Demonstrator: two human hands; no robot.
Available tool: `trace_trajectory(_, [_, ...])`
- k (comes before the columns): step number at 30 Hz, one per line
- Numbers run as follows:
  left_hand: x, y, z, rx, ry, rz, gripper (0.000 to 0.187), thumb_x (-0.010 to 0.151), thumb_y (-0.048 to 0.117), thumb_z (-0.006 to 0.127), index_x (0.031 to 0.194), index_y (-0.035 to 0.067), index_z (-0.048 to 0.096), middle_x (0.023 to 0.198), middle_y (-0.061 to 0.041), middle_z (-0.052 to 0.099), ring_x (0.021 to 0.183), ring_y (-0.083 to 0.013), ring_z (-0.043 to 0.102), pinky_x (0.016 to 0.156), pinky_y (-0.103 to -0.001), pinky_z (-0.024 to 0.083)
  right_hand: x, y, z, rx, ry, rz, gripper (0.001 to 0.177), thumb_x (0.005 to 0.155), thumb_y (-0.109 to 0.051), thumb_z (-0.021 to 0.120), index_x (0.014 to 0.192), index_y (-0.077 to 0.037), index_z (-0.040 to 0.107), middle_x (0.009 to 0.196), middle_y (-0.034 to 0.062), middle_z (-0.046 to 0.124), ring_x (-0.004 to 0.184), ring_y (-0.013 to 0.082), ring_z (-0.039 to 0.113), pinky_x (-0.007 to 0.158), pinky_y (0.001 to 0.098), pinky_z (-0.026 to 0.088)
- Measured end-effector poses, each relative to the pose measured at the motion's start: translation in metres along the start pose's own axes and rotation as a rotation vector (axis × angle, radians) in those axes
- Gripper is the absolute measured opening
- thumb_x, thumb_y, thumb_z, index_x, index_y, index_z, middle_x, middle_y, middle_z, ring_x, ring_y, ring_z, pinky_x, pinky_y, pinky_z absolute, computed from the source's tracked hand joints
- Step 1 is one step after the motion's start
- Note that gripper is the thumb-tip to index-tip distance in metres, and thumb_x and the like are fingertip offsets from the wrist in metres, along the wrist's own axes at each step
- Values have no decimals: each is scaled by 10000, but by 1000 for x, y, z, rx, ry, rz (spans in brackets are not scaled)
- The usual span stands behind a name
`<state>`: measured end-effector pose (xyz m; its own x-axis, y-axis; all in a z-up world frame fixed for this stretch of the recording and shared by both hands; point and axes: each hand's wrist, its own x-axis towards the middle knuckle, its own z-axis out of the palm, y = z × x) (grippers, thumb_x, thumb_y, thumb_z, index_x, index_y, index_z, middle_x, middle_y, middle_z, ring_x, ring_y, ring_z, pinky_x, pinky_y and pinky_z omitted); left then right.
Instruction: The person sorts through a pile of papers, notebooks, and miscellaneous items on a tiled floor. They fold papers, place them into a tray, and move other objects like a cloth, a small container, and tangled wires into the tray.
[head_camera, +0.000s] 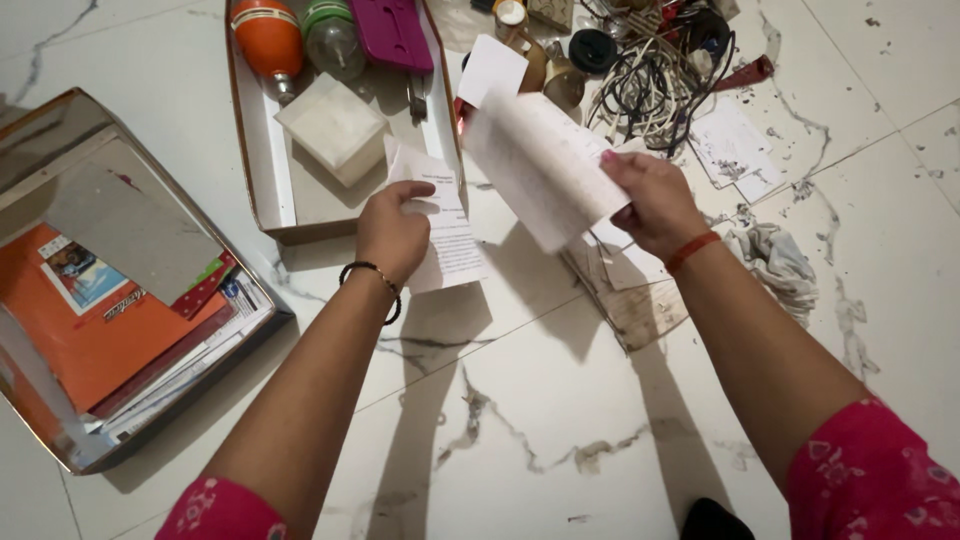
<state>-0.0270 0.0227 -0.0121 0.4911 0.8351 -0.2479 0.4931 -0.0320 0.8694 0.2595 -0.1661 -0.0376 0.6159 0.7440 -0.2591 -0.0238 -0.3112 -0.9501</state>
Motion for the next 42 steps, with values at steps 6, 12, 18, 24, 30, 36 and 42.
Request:
trace_trajectory(6, [5, -3, 3, 10, 5, 0, 469, 766, -57, 499, 1130, 92, 756, 1121, -159, 758, 1053, -273, 724, 940, -330, 526, -15, -38, 20, -541, 109, -79, 621, 875, -222, 785, 1404, -11, 536, 971, 200, 718, 624, 182, 691, 536, 318, 559])
trace_trajectory(12, [13, -11, 4, -23, 39, 49, 415, 759, -36, 523, 1066, 82, 777, 1069, -148, 770, 1008, -260, 737, 914, -323, 537, -7, -23, 13, -718, 146, -182, 319, 979, -241, 762, 1167, 17, 770, 927, 162, 756, 718, 163, 659, 649, 288, 523])
trace_trajectory(18, [10, 2, 5, -105, 16, -55, 264, 821, 192, 682, 1010, 49, 798, 982, -119, 792, 899, -225, 744, 830, -328, 554, -14, -35, 13, 209, 132, 52, 230, 1007, -176, 668, 1140, 12, 670, 944, 69, 685, 763, 143, 629, 662, 291, 553])
trace_trajectory(24, [2, 20, 4, -501, -241, -213, 934, 926, 792, 332, 1256, 10, 721, 997, -174, 736, 846, -210, 667, 790, -390, 526, -31, -63, 51, 639, -66, 240, 280, 955, -123, 597, 1198, 8, 550, 1150, 141, 678, 996, 213, 742, 892, 355, 620])
trace_trajectory(30, [0, 34, 7, -748, -283, -116, 757, 862, 631, 529, 1324, 34, 590, 1131, -104, 761, 941, -181, 783, 799, -378, 640, -52, -53, 102, 367, -109, 157, 284, 971, -126, 626, 1213, 7, 558, 1043, 129, 706, 907, 202, 710, 793, 344, 618])
trace_trajectory(36, [-1, 32, -7, -255, -13, -136, 334, 853, 162, 716, 1136, -18, 727, 990, -129, 795, 779, -234, 762, 679, -378, 583, -40, -34, 95, 34, -132, 66, 242, 1011, -257, 662, 1061, -22, 684, 984, 54, 710, 852, 134, 659, 728, 292, 575])
trace_trajectory(42, [11, 15, -47, 96, 44, 56, 382, 844, 142, 732, 1190, -10, 679, 1090, -175, 747, 992, -290, 737, 866, -381, 570, -12, 28, 75, -507, -28, -42, 357, 866, -286, 778, 1109, -29, 727, 1044, 132, 757, 920, 246, 706, 805, 344, 569])
